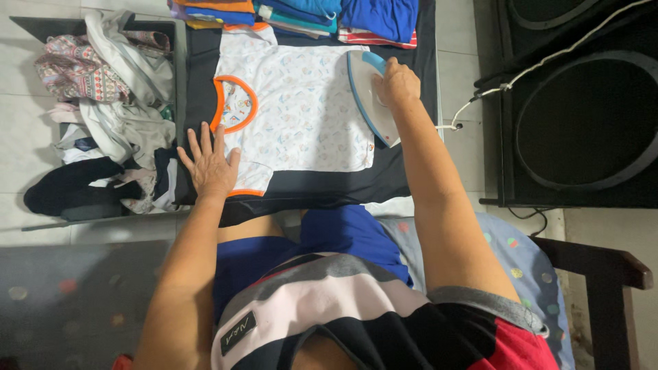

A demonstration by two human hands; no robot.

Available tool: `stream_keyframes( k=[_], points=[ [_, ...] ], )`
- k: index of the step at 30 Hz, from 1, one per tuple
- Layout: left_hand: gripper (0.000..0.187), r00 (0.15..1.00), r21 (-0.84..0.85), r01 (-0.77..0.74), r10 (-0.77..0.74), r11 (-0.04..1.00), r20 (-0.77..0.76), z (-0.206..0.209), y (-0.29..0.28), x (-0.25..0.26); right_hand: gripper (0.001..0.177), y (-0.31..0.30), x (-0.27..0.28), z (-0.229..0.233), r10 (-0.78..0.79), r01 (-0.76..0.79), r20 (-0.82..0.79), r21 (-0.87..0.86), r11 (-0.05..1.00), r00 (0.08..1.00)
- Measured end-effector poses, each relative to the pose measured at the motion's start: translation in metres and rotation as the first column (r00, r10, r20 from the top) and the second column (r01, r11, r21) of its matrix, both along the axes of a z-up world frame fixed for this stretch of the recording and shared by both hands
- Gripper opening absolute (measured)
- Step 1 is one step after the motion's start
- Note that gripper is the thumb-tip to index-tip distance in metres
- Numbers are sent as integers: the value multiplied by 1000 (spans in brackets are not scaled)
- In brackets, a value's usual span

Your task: The person irons a blue pair of shorts and then a white patterned shirt on a black ironing board. They smooth the fabric, move the iron across the surface, and fold the items after ironing.

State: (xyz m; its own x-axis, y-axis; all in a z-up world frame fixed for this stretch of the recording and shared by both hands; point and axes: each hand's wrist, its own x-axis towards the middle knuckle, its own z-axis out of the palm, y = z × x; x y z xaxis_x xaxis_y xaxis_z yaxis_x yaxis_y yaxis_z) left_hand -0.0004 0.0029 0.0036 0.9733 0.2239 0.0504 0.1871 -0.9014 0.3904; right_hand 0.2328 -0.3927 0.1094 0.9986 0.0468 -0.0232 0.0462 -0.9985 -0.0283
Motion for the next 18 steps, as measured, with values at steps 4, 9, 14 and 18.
stream_keyframes(
  k=[4, 9, 14, 18],
  points=[
    [71, 1000, 6, 0, 0, 1000, -5, 2, -1, 1, 51, -1, 8, -1, 17, -17, -27, -1, 1000, 999],
    [71, 1000, 3, -3, 3, 1000, -6, 4, -3, 0, 53, -3, 20, -4, 131, -131, 8, -41, 991, 991],
    [71, 1000, 11, -1, 2, 1000, -11, 7, -2, 1, 56, 1, 30, -5, 261, -260, 28, -50, 964, 965],
    [70, 1000, 15, -4, 4, 1000, -8, 7, -3, 1, 58, 11, 36, -2, 273, -278, -66, -69, 958, 960]
  ],
)
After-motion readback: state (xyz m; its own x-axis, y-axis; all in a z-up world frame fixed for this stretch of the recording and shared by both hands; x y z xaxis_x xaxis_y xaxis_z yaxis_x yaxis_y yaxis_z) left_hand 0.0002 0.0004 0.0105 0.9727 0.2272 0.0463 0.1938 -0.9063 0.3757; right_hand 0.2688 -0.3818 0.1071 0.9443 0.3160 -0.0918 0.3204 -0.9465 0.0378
